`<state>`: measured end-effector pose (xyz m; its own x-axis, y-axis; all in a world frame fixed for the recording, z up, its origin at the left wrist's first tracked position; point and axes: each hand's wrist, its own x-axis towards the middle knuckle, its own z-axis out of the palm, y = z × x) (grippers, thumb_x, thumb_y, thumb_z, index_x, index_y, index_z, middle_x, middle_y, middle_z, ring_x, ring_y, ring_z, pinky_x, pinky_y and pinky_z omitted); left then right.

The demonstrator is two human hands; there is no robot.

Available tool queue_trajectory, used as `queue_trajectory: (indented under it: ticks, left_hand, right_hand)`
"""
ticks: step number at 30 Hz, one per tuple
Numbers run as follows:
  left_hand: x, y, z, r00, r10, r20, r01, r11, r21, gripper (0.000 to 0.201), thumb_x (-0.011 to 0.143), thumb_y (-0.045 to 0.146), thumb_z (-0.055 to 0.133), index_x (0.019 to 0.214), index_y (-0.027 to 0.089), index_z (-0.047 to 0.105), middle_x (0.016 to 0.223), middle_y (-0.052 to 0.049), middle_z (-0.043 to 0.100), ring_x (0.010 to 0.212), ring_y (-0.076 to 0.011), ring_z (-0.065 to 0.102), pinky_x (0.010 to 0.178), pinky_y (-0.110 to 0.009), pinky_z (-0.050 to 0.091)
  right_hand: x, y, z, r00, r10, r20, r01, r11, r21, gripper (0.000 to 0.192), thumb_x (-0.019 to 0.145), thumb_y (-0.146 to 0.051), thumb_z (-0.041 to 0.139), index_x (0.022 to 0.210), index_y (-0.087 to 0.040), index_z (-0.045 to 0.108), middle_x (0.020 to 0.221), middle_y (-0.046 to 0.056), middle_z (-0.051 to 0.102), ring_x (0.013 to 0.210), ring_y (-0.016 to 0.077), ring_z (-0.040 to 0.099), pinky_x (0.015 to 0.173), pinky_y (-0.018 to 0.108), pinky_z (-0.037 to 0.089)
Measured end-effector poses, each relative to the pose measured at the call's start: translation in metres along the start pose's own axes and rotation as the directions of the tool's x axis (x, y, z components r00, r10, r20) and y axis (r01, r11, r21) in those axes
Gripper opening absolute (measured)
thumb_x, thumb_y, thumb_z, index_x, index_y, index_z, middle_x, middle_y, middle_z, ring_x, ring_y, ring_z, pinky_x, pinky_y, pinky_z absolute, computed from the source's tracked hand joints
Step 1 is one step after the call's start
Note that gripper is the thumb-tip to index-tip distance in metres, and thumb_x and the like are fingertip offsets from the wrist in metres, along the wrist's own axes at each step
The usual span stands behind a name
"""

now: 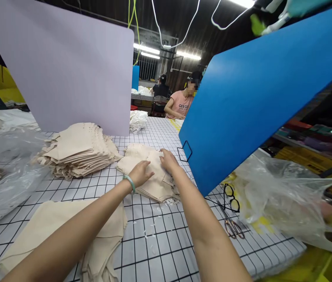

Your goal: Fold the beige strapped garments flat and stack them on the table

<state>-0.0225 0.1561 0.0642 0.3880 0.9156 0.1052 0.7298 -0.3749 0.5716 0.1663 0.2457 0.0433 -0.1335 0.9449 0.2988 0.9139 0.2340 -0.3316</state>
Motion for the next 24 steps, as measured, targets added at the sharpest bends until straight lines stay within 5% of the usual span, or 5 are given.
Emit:
queue_trajectory:
  ticks: [7, 11, 16, 20, 24]
  left_hand:
    - [-0.039, -0.006, 0.028, 0.953, 0.159, 0.257, -0.189, 0.977, 0.098, 0.048, 0.078, 0.036, 0.074, 0.120, 0.016, 0.063, 0.149, -0.017, 0.047, 0.140, -0.0356, 0.041, 0.114, -0.054, 0.037]
    - [-0.030, -0.016, 0.017, 0.998, 0.059, -0.009, -0.059, 0.997, -0.057, 0.055, 0.085, 0.028, 0.065, 0.136, 0.014, 0.051, 0.147, -0.018, 0.048, 0.138, -0.0296, 0.044, 0.117, -0.045, 0.036]
    - [0.001, -0.003, -0.021, 0.981, 0.005, -0.192, -0.042, 0.981, -0.188, 0.083, 0.072, 0.025, 0.078, 0.145, 0.013, 0.041, 0.155, -0.019, 0.037, 0.147, -0.0347, 0.026, 0.120, -0.052, 0.026]
    - [0.003, 0.007, -0.047, 0.995, 0.080, 0.056, -0.061, 0.955, -0.290, 0.027, 0.072, 0.017, 0.067, 0.099, 0.016, 0.069, 0.107, -0.008, 0.071, 0.107, -0.0288, 0.065, 0.094, -0.045, 0.052]
    - [-0.022, 0.015, -0.081, 0.976, 0.215, -0.023, -0.199, 0.848, -0.492, 0.017, 0.077, 0.021, 0.064, 0.092, 0.015, 0.067, 0.086, -0.003, 0.068, 0.088, -0.0208, 0.067, 0.078, -0.036, 0.056]
  right_hand:
    - [0.023, -0.012, 0.015, 0.996, 0.073, 0.053, -0.077, 0.994, 0.077, 0.021, 0.073, -0.020, 0.064, 0.093, -0.019, 0.068, 0.088, 0.006, 0.071, 0.085, 0.0201, 0.064, 0.073, 0.028, 0.047]
    - [0.006, -0.013, -0.006, 0.998, 0.014, 0.057, -0.022, 0.990, 0.140, 0.012, 0.073, -0.020, 0.061, 0.085, -0.020, 0.061, 0.077, 0.002, 0.066, 0.076, 0.0189, 0.060, 0.067, 0.027, 0.044]
    - [-0.023, -0.029, -0.076, 0.995, -0.097, -0.018, 0.098, 0.964, 0.246, 0.018, 0.080, -0.022, 0.053, 0.097, -0.021, 0.057, 0.090, 0.002, 0.065, 0.086, 0.0180, 0.060, 0.074, 0.028, 0.047]
    - [-0.056, -0.054, -0.149, 0.919, -0.284, -0.273, 0.372, 0.853, 0.366, 0.017, 0.078, -0.021, 0.058, 0.095, -0.021, 0.057, 0.096, 0.003, 0.065, 0.090, 0.0199, 0.062, 0.078, 0.035, 0.051]
    - [-0.112, -0.078, -0.215, 0.824, -0.182, -0.536, 0.394, 0.864, 0.312, 0.015, 0.083, -0.024, 0.068, 0.095, -0.031, 0.061, 0.099, 0.002, 0.065, 0.095, 0.0204, 0.062, 0.088, 0.041, 0.051]
